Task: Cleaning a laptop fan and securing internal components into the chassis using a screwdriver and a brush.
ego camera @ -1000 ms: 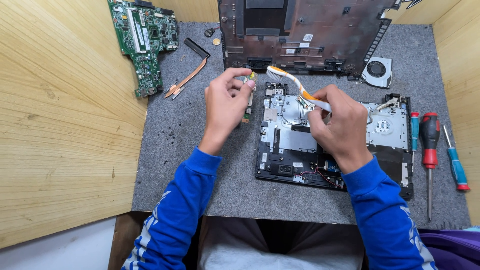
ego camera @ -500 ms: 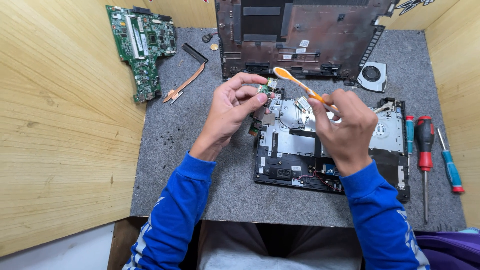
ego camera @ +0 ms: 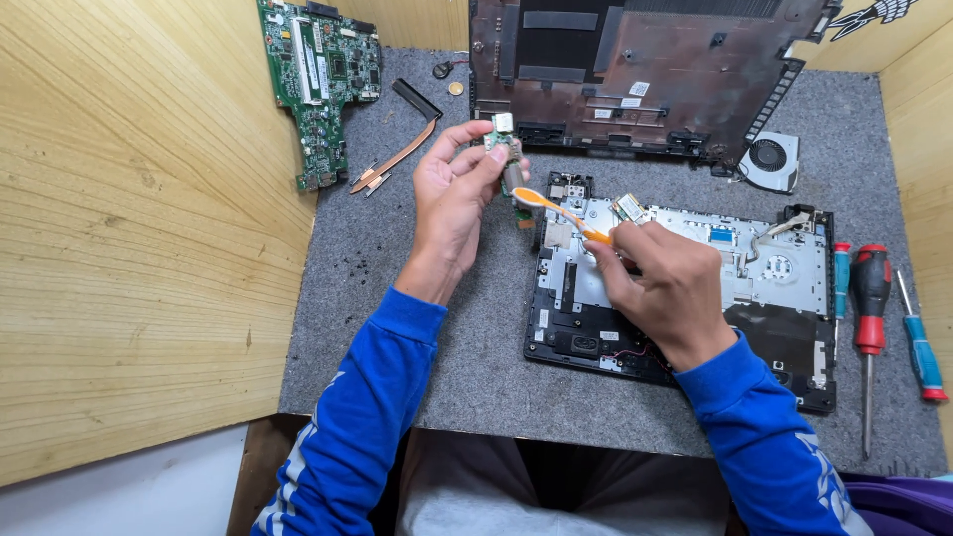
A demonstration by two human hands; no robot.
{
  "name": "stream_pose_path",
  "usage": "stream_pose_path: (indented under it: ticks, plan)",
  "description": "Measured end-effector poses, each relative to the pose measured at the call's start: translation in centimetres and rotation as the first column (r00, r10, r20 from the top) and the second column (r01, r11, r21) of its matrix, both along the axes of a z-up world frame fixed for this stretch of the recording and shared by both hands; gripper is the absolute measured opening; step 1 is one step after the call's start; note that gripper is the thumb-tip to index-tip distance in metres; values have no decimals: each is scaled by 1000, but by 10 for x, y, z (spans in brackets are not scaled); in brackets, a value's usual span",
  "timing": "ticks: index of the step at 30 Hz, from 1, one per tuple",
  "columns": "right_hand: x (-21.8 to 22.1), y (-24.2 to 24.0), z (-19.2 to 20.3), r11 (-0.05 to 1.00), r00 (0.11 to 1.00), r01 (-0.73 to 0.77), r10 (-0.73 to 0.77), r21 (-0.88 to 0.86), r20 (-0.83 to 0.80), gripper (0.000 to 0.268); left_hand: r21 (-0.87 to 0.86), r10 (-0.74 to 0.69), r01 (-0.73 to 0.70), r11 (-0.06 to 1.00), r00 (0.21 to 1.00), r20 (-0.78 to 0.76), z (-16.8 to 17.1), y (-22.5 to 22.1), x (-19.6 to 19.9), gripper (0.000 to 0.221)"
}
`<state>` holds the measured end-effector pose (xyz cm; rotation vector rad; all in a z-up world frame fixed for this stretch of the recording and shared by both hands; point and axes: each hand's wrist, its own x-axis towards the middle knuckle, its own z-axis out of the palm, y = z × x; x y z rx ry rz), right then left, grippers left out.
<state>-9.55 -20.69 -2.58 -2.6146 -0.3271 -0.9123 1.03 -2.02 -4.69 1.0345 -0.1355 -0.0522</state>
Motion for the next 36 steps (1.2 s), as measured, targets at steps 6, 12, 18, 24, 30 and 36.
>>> stream_pose_path:
  ticks: [6,12,18,24,30,36]
  plan:
    - [-3,2,12,981,977,-173,181,85,-110,21,-273,-30,-10,962,990,-140,-24,9,24,38]
    - [5,-24,-9,998,997,48,-45,-42,68,22,-264,-423,383,885,899,-114,-8,-16,-9,37]
    - [4,-25,-8,999,993,43,-42,-3,111,24,-232,-382,344,910,914,-140,-9,-4,5,34]
    - [-3,8,5,982,985,-162,167,-100,52,24,-424,-415,282,861,871,-262,-7,7,9,19]
    - [3,-9,-2,995,995,38,-30,-92,93,23,-367,-544,432,824,785,-296,-15,-18,-3,22]
    - [5,-17,-8,997,988,70,-72,20,133,24,-345,-516,417,841,810,-279,-10,-15,-4,26]
